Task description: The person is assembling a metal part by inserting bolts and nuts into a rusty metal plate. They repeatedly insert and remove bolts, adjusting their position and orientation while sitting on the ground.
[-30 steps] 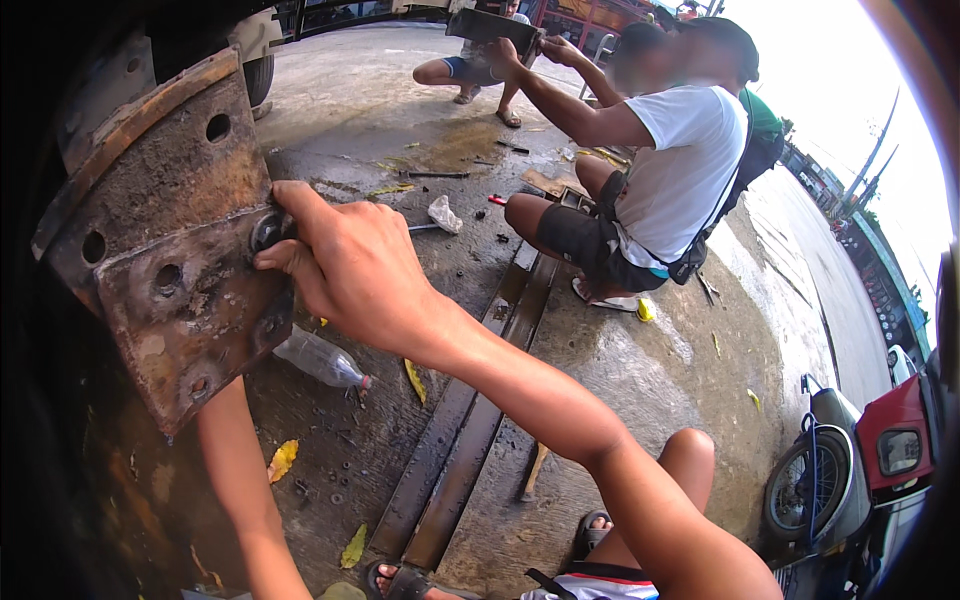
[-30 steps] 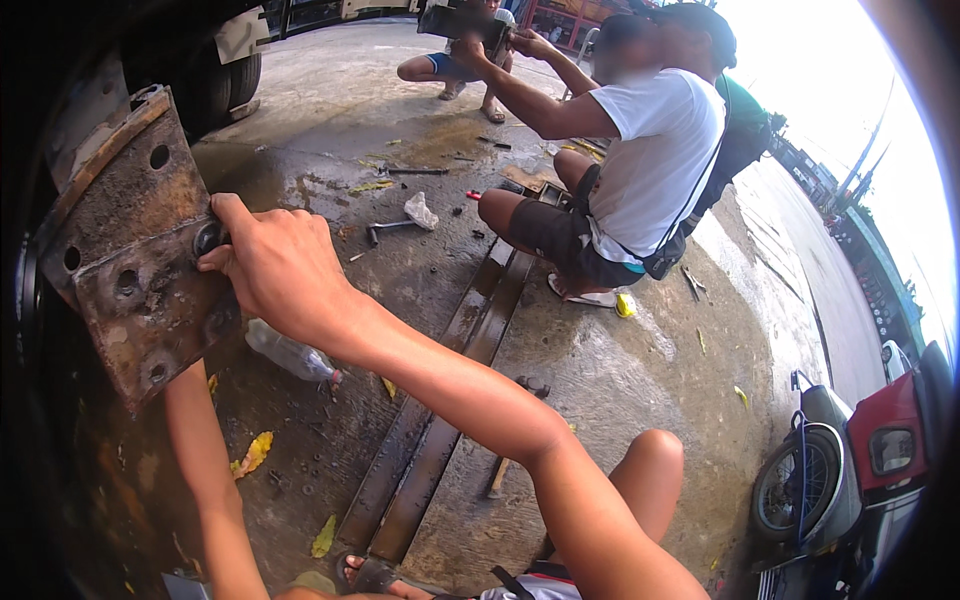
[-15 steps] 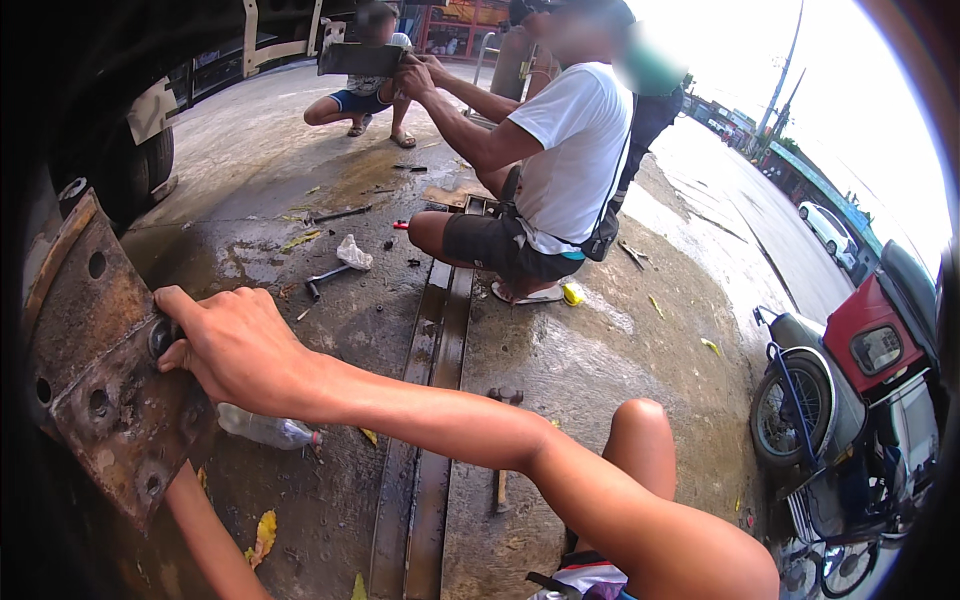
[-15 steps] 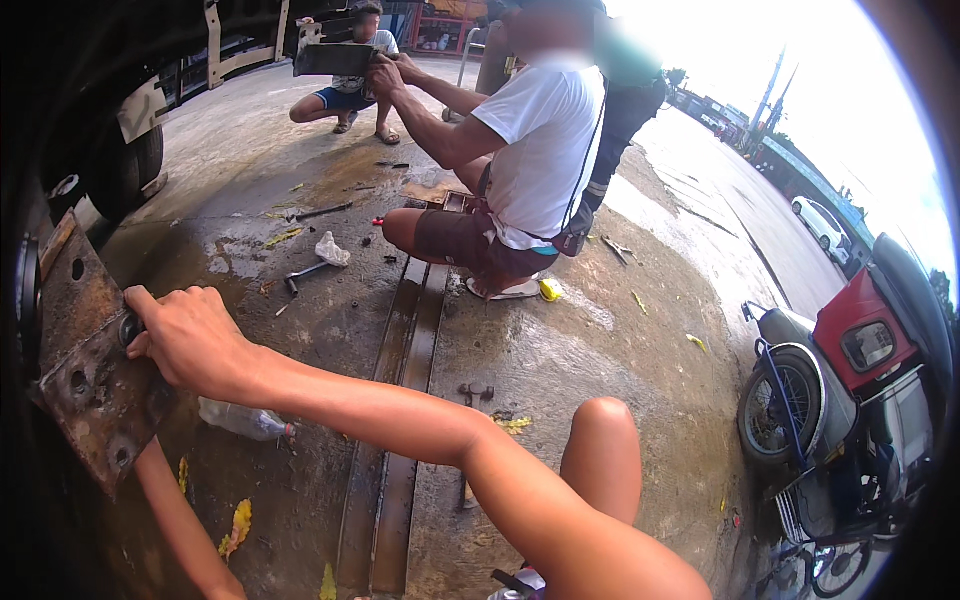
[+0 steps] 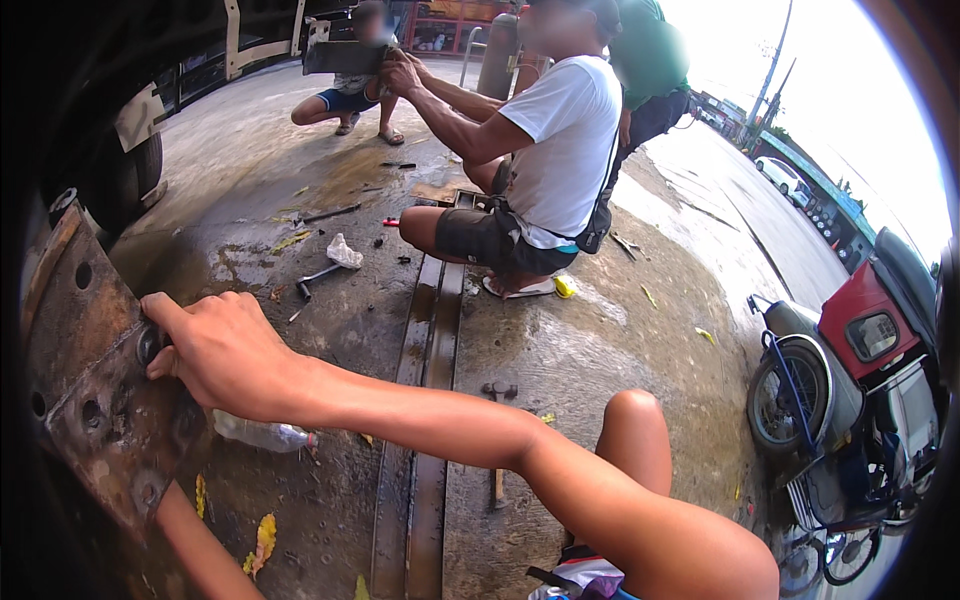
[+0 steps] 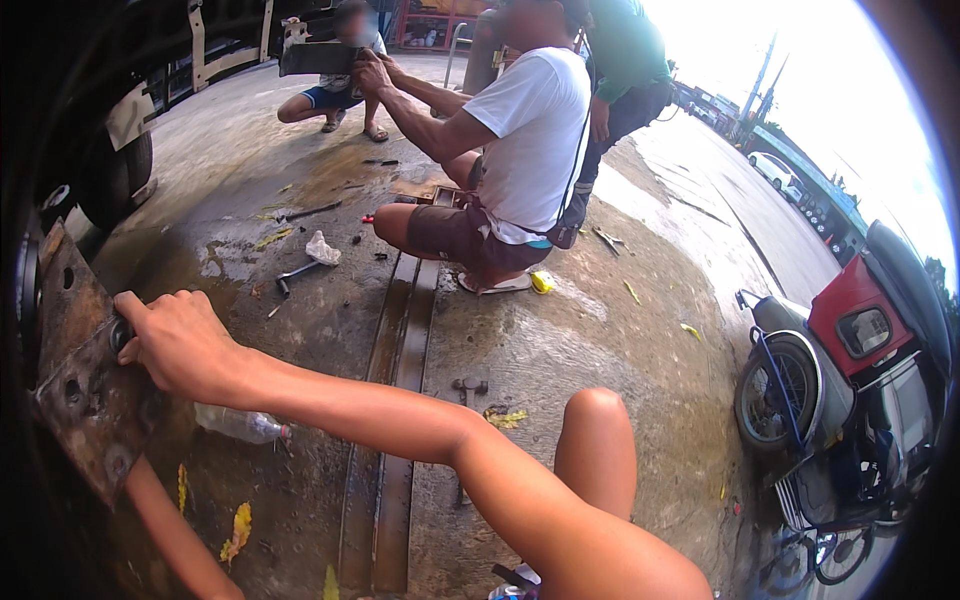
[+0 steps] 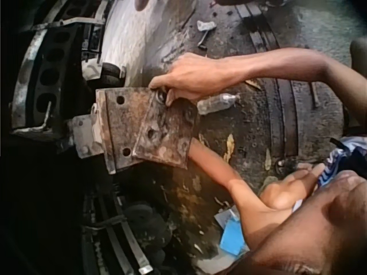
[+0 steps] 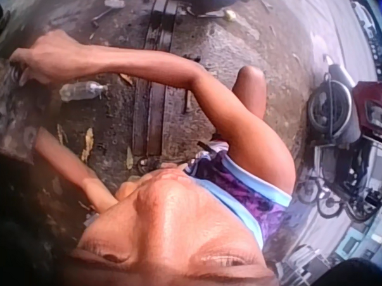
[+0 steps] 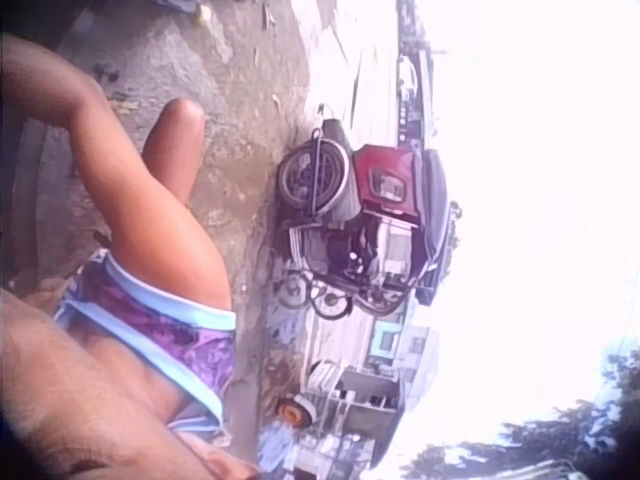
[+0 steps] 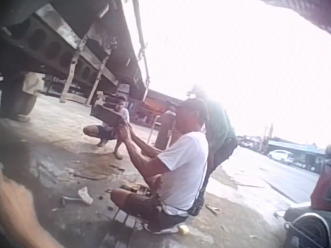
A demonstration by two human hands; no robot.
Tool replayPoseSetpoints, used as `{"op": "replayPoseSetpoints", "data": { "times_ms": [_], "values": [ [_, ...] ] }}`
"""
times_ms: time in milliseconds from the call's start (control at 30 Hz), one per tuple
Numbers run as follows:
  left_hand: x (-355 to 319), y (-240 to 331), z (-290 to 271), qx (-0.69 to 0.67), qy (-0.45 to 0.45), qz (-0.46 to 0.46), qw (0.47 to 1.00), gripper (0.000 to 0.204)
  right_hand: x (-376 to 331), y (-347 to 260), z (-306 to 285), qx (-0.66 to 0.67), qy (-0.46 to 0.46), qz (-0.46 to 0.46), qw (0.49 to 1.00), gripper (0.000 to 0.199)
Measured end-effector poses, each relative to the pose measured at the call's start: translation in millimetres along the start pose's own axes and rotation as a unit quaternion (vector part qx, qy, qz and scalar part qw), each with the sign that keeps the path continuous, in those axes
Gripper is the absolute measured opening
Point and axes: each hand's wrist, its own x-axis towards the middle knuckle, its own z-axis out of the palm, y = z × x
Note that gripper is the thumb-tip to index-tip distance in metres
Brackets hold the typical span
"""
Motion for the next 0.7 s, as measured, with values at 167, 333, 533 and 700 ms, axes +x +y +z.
{"op": "replayPoseSetpoints", "data": {
  "times_ms": [167, 333, 533, 700],
  "values": [
    [-2.2, 3.0, -4.1, 0.004, -0.002, 0.006, 1.0, 0.058, -1.0, 0.2, 0.9, -0.012, -0.007, 0.007, 1.0, 0.035],
    [-1.8, 4.2, -3.3, 0.005, -0.001, 0.005, 1.0, 0.059, -0.5, -0.5, -0.4, -0.021, -0.014, 0.01, 1.0, 0.035],
    [-2.3, 5.7, -1.6, 0.008, -0.002, 0.001, 1.0, 0.059, -0.5, -0.9, 1.1, -0.015, -0.007, 0.012, 1.0, 0.037],
    [-6.3, 8.1, -3.3, 0.005, -0.005, 0.002, 1.0, 0.059, -0.8, -2.4, 1.5, 0.002, 0.009, 0.012, 1.0, 0.037]
  ]
}}
